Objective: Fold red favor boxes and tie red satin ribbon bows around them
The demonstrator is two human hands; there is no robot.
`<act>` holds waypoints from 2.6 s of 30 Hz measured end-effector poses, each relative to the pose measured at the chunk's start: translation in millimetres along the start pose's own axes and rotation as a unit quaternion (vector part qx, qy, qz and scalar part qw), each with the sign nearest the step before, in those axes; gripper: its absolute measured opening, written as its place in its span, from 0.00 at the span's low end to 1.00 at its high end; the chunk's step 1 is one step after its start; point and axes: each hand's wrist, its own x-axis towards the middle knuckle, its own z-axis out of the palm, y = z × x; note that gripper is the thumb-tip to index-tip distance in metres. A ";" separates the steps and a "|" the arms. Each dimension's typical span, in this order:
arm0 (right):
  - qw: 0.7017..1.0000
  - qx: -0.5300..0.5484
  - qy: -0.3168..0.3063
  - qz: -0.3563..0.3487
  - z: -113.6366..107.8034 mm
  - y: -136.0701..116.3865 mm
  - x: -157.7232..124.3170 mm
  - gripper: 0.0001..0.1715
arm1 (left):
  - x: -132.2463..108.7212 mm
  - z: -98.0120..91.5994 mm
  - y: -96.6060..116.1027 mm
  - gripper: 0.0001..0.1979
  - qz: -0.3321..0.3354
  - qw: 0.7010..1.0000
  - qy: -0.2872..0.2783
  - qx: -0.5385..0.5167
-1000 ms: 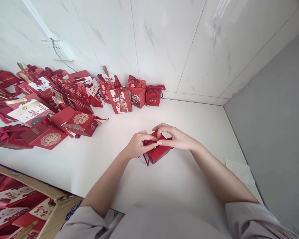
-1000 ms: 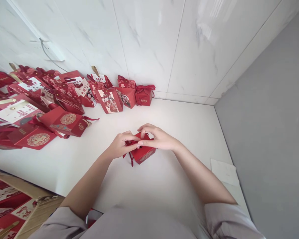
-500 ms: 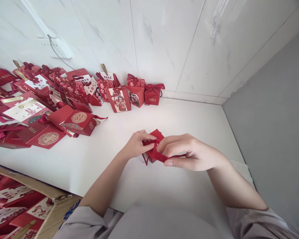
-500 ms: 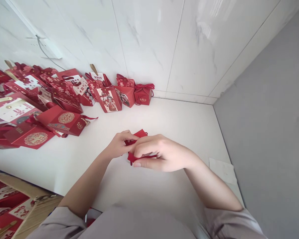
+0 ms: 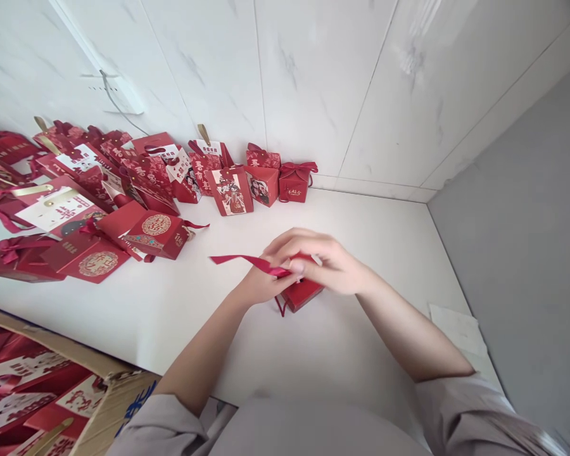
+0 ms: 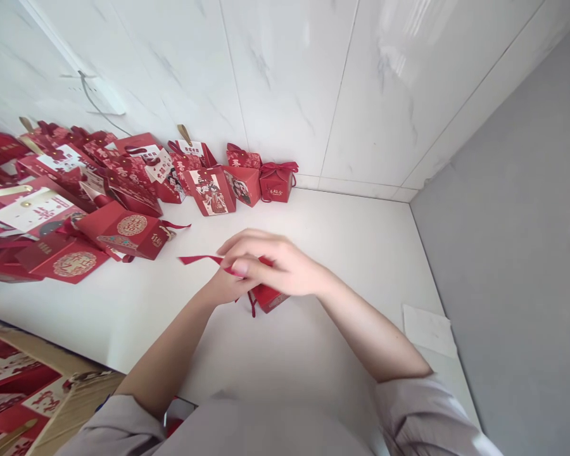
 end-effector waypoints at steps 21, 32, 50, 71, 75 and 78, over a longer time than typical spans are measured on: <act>0.982 -0.047 0.016 0.184 2.2 38.8 -34.9 0.12 | -0.7 -2.4 1.6 0.05 -0.090 0.995 -0.037 0.024; 0.920 -0.277 0.053 0.274 32.3 28.5 -29.1 0.15 | 2.1 -0.8 7.3 0.04 -0.071 0.994 -0.039 0.072; 0.901 -0.260 -0.005 0.347 16.3 13.6 -27.5 0.07 | 1.3 4.5 4.8 0.07 -0.012 0.998 -0.052 0.044; 0.960 -0.148 -0.043 0.232 -17.3 21.3 -52.6 0.14 | -3.0 9.7 -23.3 0.12 0.056 0.998 -0.023 -0.011; 0.956 -0.214 -0.042 0.196 -18.1 22.2 -53.1 0.09 | -3.5 11.0 -25.4 0.12 0.073 0.997 -0.008 -0.033; 0.963 -0.191 -0.051 0.182 -20.6 19.0 -53.3 0.06 | -4.4 11.5 -28.0 0.11 0.073 0.996 0.016 -0.040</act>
